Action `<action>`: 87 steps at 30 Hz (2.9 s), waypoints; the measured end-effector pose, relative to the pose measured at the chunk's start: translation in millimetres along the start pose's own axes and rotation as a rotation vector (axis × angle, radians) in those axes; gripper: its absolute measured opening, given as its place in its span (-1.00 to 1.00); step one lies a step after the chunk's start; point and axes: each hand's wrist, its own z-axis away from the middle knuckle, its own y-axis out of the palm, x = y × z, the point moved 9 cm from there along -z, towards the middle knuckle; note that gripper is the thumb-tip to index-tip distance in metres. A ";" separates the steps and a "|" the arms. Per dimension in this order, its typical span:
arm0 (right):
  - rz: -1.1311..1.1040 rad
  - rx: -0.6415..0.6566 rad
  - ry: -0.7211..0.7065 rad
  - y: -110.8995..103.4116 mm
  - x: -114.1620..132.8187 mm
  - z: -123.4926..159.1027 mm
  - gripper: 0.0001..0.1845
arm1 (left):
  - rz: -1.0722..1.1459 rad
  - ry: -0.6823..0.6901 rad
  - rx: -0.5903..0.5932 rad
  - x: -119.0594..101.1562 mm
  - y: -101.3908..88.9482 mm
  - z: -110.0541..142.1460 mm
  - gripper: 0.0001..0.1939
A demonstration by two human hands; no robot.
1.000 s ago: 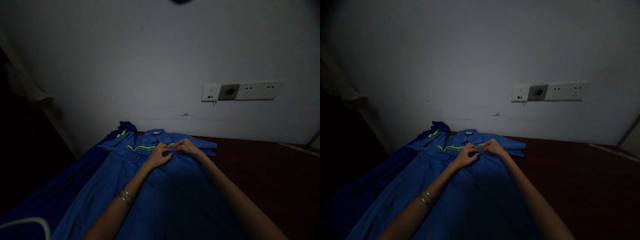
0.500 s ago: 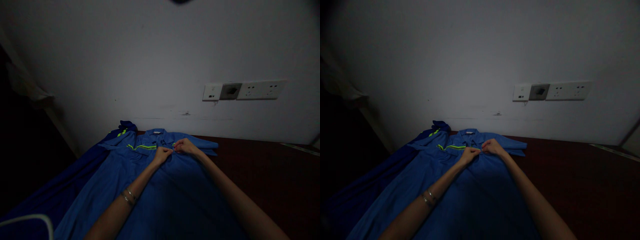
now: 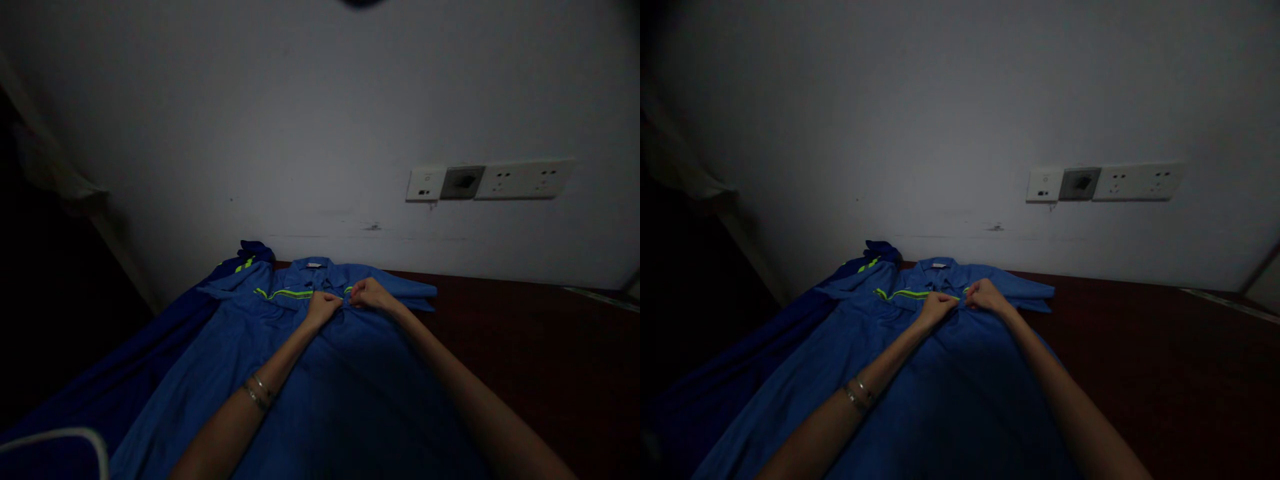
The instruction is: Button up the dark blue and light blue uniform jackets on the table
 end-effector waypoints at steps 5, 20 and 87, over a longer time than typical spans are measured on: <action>0.113 -0.057 -0.054 -4.1 3.2 -3.2 -0.92 | -0.018 0.034 -0.010 -3.2 -2.6 -2.1 -0.82; 0.269 -0.157 -0.026 -11.1 -1.4 -8.7 -0.94 | -0.015 0.147 -0.016 -20.4 -4.0 4.9 -0.84; 0.031 0.031 -0.235 2.0 24.5 5.6 -0.71 | -0.172 0.591 0.018 -60.8 -19.2 17.0 -0.79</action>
